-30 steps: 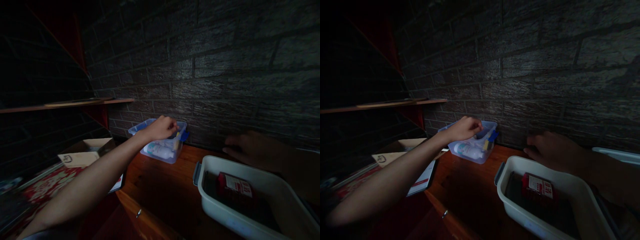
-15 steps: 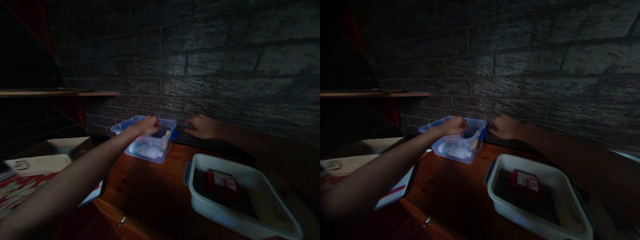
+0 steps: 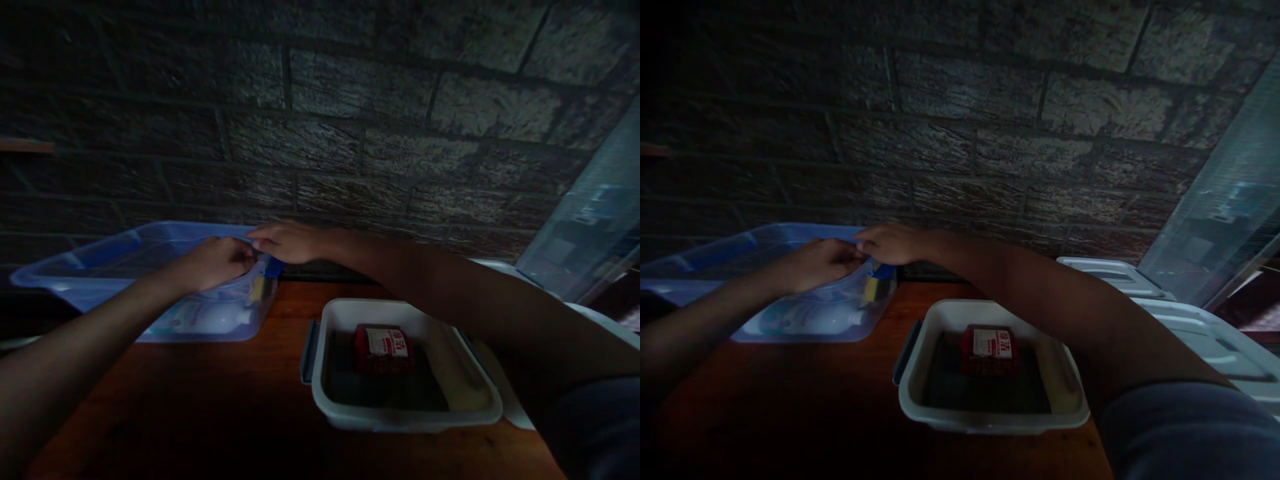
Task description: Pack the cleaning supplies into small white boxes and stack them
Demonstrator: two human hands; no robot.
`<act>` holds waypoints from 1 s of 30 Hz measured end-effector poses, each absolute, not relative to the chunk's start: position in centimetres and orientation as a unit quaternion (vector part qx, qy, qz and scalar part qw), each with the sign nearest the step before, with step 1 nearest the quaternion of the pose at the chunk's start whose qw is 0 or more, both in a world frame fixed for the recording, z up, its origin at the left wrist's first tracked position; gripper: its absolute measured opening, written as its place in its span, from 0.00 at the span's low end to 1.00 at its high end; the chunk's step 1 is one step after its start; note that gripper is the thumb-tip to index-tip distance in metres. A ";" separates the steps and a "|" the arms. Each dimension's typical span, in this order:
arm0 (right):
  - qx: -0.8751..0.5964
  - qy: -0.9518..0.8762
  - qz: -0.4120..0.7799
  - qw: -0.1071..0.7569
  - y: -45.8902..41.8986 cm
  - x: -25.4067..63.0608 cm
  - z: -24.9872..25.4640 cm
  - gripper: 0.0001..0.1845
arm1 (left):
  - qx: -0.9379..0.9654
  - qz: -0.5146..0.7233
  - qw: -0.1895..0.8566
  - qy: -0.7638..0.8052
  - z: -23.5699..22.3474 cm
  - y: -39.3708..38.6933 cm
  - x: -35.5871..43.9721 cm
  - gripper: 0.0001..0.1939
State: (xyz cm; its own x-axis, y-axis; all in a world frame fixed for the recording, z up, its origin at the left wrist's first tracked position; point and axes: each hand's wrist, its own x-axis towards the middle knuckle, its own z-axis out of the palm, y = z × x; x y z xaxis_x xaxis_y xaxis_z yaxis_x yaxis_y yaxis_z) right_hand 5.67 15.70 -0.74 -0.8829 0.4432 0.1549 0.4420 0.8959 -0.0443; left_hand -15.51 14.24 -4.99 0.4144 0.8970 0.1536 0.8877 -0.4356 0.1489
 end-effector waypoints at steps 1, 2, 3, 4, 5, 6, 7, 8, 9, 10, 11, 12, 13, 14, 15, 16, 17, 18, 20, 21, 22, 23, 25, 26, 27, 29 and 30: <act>-0.220 -0.973 0.005 0.074 15.9 5.1 -1.3 0.21 | 0.832 0.099 0.012 0.545 -5.0 14.3 -15.5 0.16; -0.222 -0.973 0.006 0.065 16.0 4.6 -1.7 0.22 | 0.823 0.091 0.004 0.561 -4.9 14.2 -15.4 0.17; -0.228 -0.972 0.012 0.054 16.0 4.2 -2.2 0.25 | 0.816 0.080 0.001 0.573 -4.9 14.2 -15.4 0.16; -0.241 -0.969 0.015 0.046 15.9 4.0 -2.6 0.28 | 0.813 0.068 0.002 0.579 -4.8 14.1 -15.3 0.15; -0.255 -0.966 0.016 0.041 15.9 3.9 -3.0 0.31 | 0.812 0.059 0.006 0.581 -4.7 14.0 -15.2 0.14; -0.264 -0.964 0.015 0.040 15.7 3.9 -3.2 0.35 | 0.813 0.053 0.012 0.579 -4.7 14.0 -15.1 0.14; -0.267 -0.963 0.014 0.041 15.6 3.9 -3.4 0.37 | 0.817 0.051 0.020 0.574 -4.6 14.0 -15.0 0.14; -0.265 -0.963 0.012 0.043 15.6 4.0 -3.5 0.38 | 0.821 0.052 0.028 0.568 -4.5 14.0 -15.0 0.15; -0.263 -0.964 0.012 0.043 15.5 4.1 -3.6 0.38 | 0.822 0.053 0.033 0.566 -4.5 14.0 -14.9 0.16; -0.262 -0.964 0.015 0.042 15.4 4.2 -3.5 0.37 | 0.823 0.055 0.037 0.564 -4.4 14.0 -14.9 0.16; -0.264 -0.964 0.018 0.040 15.4 4.3 -3.5 0.36 | 0.824 0.059 0.038 0.562 -4.4 14.0 -14.8 0.16; -0.267 -0.963 0.020 0.039 15.3 4.4 -3.4 0.34 | 0.826 0.063 0.039 0.559 -4.3 13.8 -14.7 0.16; -0.270 -0.962 0.021 0.039 15.2 4.4 -3.4 0.32 | 0.827 0.068 0.038 0.557 -4.2 13.6 -14.6 0.16; -0.273 -0.961 0.020 0.041 15.0 4.5 -3.4 0.31 | 0.829 0.073 0.038 0.554 -4.1 13.2 -14.5 0.15; -0.271 -0.961 0.018 0.046 14.9 4.6 -3.4 0.30 | 0.832 0.077 0.040 0.548 -4.0 12.8 -14.3 0.15; -0.269 -0.962 0.014 0.051 14.8 4.6 -3.5 0.30 | 0.833 0.077 0.038 0.547 -4.0 12.4 -14.1 0.14; -0.269 -0.961 0.010 0.057 14.7 4.8 -3.7 0.30 | 0.836 0.079 0.039 0.541 -4.0 12.0 -13.9 0.15; -0.266 -0.962 0.007 0.063 14.7 4.9 -3.9 0.30 | 0.837 0.083 0.036 0.540 -4.0 11.7 -13.7 0.15; -0.256 -0.964 0.004 0.069 14.8 5.2 -4.3 0.29 | 0.837 0.085 0.029 0.540 -4.1 11.5 -13.6 0.14; -0.251 -0.966 0.004 0.067 14.9 5.4 -4.4 0.28 | 0.836 0.086 0.027 0.541 -4.0 11.5 -13.7 0.14; -0.250 -0.966 0.003 0.063 14.9 5.5 -4.4 0.28 | 0.835 0.086 0.025 0.544 -4.0 11.7 -13.9 0.14; -0.252 -0.966 0.001 0.058 14.8 5.7 -4.3 0.29 | 0.833 0.086 0.024 0.547 -3.8 11.8 -14.2 0.13; -0.266 -0.963 -0.002 0.046 14.5 5.8 -4.0 0.29 | 0.827 0.086 0.021 0.556 -3.3 12.3 -15.0 0.14; -0.275 -0.961 -0.005 0.039 14.3 5.8 -3.8 0.29 | 0.823 0.085 0.019 0.561 -3.0 12.6 -15.5 0.14; -0.285 -0.958 -0.007 0.033 14.2 5.6 -3.5 0.29 | 0.819 0.082 0.015 0.567 -2.6 13.0 -16.1 0.14; -0.308 -0.951 -0.013 0.020 14.3 4.9 -3.0 0.27 | 0.810 0.071 0.008 0.583 -2.1 13.7 -17.4 0.14; -0.320 -0.947 -0.017 0.013 14.4 4.4 -2.7 0.25 | 0.804 0.063 0.005 0.592 -1.8 14.0 -18.0 0.13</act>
